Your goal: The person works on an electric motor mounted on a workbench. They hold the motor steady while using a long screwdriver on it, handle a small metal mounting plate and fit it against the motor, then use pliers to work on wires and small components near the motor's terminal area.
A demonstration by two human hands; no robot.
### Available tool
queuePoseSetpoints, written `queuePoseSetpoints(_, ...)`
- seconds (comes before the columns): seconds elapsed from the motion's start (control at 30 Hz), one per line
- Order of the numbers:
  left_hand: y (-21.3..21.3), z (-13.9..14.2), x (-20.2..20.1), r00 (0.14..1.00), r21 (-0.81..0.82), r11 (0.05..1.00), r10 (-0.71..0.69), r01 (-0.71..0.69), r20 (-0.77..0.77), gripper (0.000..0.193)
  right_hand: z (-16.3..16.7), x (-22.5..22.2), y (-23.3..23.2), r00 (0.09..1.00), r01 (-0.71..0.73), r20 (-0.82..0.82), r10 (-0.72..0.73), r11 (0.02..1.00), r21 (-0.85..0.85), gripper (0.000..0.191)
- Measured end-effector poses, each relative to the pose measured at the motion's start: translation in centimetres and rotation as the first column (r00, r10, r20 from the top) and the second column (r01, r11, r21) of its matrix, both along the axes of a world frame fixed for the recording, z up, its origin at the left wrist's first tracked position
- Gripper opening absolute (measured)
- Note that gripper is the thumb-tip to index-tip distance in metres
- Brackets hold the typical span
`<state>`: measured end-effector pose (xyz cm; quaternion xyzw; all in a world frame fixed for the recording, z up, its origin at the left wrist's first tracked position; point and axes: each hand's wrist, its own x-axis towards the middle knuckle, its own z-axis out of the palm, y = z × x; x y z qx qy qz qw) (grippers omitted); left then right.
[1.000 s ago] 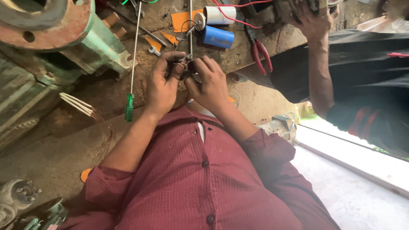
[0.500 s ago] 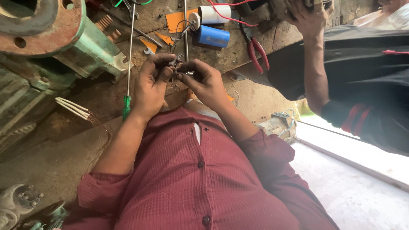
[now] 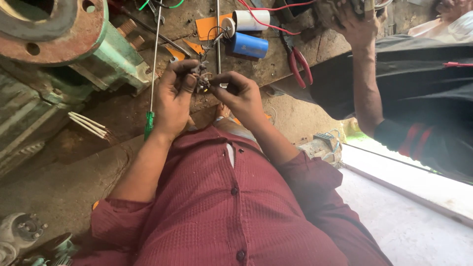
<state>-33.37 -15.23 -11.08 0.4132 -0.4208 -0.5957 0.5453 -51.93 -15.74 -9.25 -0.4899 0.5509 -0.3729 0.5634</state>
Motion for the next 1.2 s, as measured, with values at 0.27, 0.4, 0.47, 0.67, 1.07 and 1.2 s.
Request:
queuePoseSetpoints(0.27,-0.4,-0.5,0.7,0.997,-0.014,0.997,0.072,-0.072,0.000,0.025,-0.7,-3.3,-3.2,0.728,-0.144,-0.666,-0.161,0.914,-0.379,0.019)
queuePoseSetpoints(0.4,-0.6,-0.3,0.7,0.995,0.061,0.995,0.078,-0.074,-0.065,0.027,-1.2,-3.2,-4.4,0.594,-0.318,-0.793,-0.135,0.866,-0.386,0.013)
queuePoseSetpoints(0.47,-0.5,0.1,0.7,0.993,0.118,0.991,0.076,-0.065,-0.087,0.028,-1.3,-2.8,-4.5,0.583,-0.345,-0.800,-0.140,0.849,-0.400,0.015)
queuePoseSetpoints(0.67,-0.6,1.1,0.9,0.992,0.126,0.992,0.024,-0.007,-0.127,0.029,-1.0,-2.7,-3.8,0.607,-0.395,-0.786,-0.121,0.812,-0.430,0.025)
queuePoseSetpoints(1.07,-1.5,-0.2,1.3,0.963,0.029,0.998,0.060,-0.054,-0.264,0.036,2.0,1.4,-2.2,0.889,-0.340,-0.416,0.191,0.883,-0.323,0.027)
queuePoseSetpoints(1.2,-1.5,-0.2,0.8,0.980,-0.069,0.992,0.090,-0.103,-0.176,0.033,1.2,2.1,-3.0,0.861,-0.336,-0.491,0.135,0.874,-0.350,0.024)
